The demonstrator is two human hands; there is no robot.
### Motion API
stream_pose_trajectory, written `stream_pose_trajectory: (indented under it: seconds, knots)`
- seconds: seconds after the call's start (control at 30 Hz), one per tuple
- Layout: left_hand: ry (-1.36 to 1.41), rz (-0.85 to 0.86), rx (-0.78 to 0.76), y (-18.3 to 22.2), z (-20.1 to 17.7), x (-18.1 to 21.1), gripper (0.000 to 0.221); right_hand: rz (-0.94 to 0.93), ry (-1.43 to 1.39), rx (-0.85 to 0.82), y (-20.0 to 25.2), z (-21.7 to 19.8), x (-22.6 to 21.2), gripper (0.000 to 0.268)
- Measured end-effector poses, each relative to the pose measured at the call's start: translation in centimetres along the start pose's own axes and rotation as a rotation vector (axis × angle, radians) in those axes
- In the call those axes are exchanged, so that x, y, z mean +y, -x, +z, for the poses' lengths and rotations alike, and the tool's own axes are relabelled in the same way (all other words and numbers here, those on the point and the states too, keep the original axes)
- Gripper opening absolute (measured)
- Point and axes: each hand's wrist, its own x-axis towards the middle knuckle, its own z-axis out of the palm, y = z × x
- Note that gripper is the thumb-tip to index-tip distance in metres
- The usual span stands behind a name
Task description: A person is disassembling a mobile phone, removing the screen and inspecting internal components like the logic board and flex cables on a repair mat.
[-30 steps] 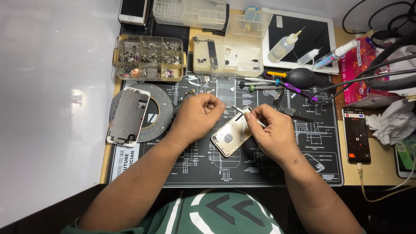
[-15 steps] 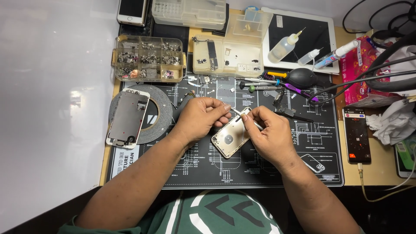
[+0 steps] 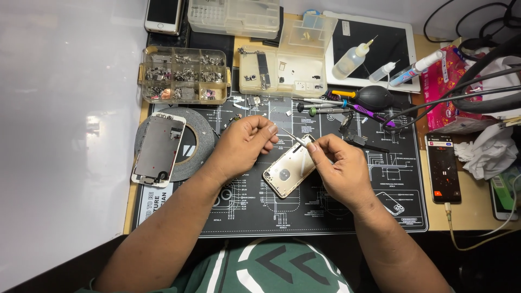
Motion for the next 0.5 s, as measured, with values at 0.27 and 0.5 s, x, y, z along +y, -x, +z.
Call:
stream_pose_trajectory:
  seconds: [0.27, 0.5]
  knots:
    - [-0.825, 0.294, 0.202, 0.7, -2.6, 0.9, 0.020, 0.165, -0.301, -0.042, 0.3, 0.3, 1.1, 0.036]
    - [-1.235, 0.401, 0.285, 0.0, -2.9, -1.3, 0.014, 0.218, -0.438, -0.062, 0.3, 0.3, 1.8, 0.038]
